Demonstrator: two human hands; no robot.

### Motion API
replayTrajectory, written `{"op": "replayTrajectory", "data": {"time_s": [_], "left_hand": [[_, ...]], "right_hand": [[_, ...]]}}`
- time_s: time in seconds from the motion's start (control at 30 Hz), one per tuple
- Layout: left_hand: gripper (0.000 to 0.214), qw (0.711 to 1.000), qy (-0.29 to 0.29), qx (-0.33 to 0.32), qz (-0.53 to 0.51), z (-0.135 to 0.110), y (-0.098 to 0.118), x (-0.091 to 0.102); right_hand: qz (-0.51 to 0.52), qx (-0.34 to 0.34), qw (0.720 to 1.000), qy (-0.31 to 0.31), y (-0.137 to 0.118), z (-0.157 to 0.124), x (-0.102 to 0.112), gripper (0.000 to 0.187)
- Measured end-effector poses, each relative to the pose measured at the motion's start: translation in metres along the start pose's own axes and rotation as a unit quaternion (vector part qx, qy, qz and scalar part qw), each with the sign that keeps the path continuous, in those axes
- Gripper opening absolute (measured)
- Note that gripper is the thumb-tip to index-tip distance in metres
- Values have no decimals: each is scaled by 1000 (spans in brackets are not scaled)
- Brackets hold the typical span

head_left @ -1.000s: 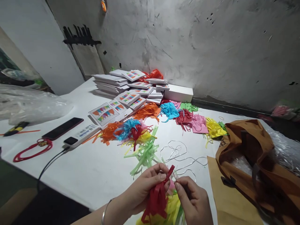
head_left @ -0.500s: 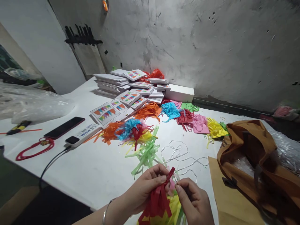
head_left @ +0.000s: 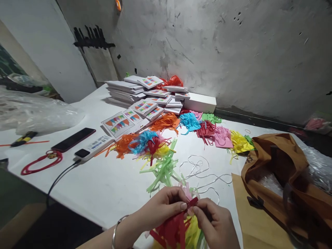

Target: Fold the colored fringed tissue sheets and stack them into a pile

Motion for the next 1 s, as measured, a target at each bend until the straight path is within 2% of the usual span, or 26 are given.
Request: {"op": "replayTrajectory", "data": {"time_s": [0.13, 0.23, 0.37, 0.53, 0.63, 0.7, 0.77, 0.87, 1.0], "left_hand": [[34, 995, 5, -7, 100, -1, 3, 5], [34, 989, 10, -14, 149, -3, 5, 8], [28, 980, 1, -23, 195, -5, 9, 7], [18, 948, 64, -66, 303, -9, 21, 6], [18, 938, 87, -92, 322, -14, 25, 3], [17, 937, 97, -104, 320, -17, 26, 2], [16, 941, 93, -100, 310, -19, 23, 2], [15, 946, 83, -94, 299, -20, 19, 2], [13, 923, 96, -142, 343, -23, 24, 1]], "right_hand": [[84, -84, 993, -23, 10, 0, -5, 37], [98, -141, 985, -23, 14, -2, -6, 43], [135, -193, 969, -79, 16, -5, -15, 54], [132, -195, 968, -91, 17, -4, -16, 52], [177, -218, 951, -132, 18, -7, -22, 53], [206, -243, 938, -138, 20, -9, -26, 54], [228, -257, 930, -127, 22, -10, -28, 55], [248, -242, 934, -92, 24, -11, -29, 54], [278, -240, 927, -74, 28, -14, -30, 53]]}}
Point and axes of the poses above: each hand's wrist, its own z-axis towards the middle knuckle, its own x-axis out of the back of the hand, y = z × x, the point moved 7 cm from there along z, towards the middle knuckle, and after that the axes turned 2 degrees about y, right-handed, at the moved point
